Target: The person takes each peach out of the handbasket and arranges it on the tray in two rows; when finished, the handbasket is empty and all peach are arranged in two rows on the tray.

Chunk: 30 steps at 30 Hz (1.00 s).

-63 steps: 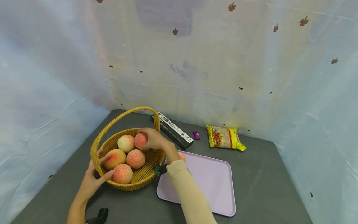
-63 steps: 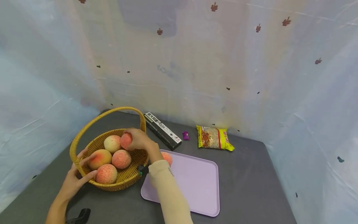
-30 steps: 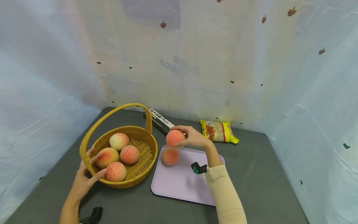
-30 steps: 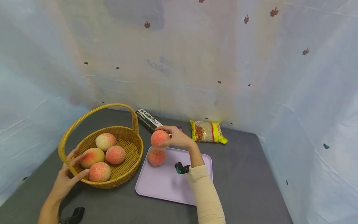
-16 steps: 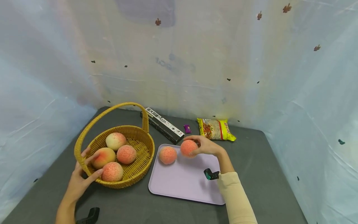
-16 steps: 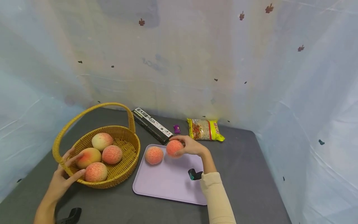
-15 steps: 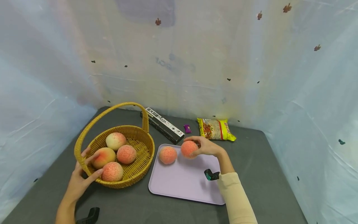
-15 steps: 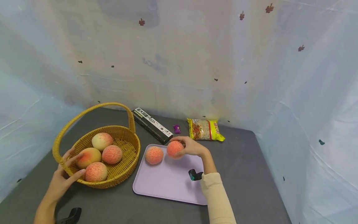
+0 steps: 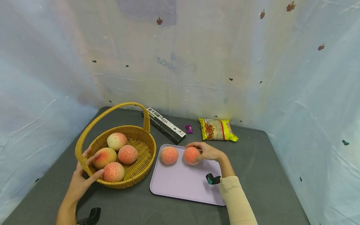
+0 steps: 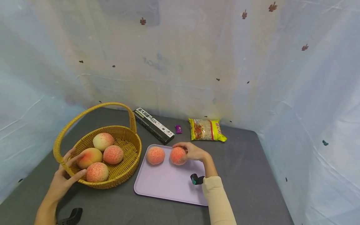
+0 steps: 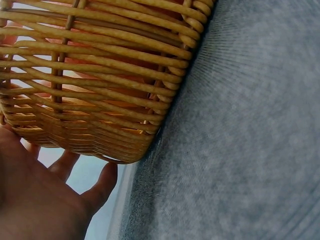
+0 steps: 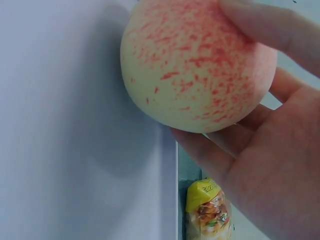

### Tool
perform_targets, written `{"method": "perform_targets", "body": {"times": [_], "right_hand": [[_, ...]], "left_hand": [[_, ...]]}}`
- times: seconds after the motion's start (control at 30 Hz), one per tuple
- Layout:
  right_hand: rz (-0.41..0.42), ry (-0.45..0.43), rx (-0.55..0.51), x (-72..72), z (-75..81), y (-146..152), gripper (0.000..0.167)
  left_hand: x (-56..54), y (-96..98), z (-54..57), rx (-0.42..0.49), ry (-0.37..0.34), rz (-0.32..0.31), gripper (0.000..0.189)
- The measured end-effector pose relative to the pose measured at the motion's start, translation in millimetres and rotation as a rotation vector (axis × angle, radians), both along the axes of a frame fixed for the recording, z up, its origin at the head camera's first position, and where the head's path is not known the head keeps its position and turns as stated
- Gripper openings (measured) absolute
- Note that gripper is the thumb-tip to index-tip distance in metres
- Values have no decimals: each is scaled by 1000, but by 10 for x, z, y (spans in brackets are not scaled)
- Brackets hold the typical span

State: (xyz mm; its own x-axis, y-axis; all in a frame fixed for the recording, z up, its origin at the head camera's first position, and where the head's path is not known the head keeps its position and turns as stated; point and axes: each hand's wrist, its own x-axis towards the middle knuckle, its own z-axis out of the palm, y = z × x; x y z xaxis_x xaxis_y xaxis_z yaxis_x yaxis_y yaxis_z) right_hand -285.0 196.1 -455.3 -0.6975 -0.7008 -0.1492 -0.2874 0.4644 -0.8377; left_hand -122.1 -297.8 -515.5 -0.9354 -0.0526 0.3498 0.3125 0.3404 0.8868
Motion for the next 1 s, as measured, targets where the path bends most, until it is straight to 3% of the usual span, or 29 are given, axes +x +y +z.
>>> {"method": "perform_targets", "body": {"times": [1.0], "right_hand": [[47,-32,29,-2,-74,18,73]], "left_hand": [[-25,-18,-21,-13,29,-16,63]]}}
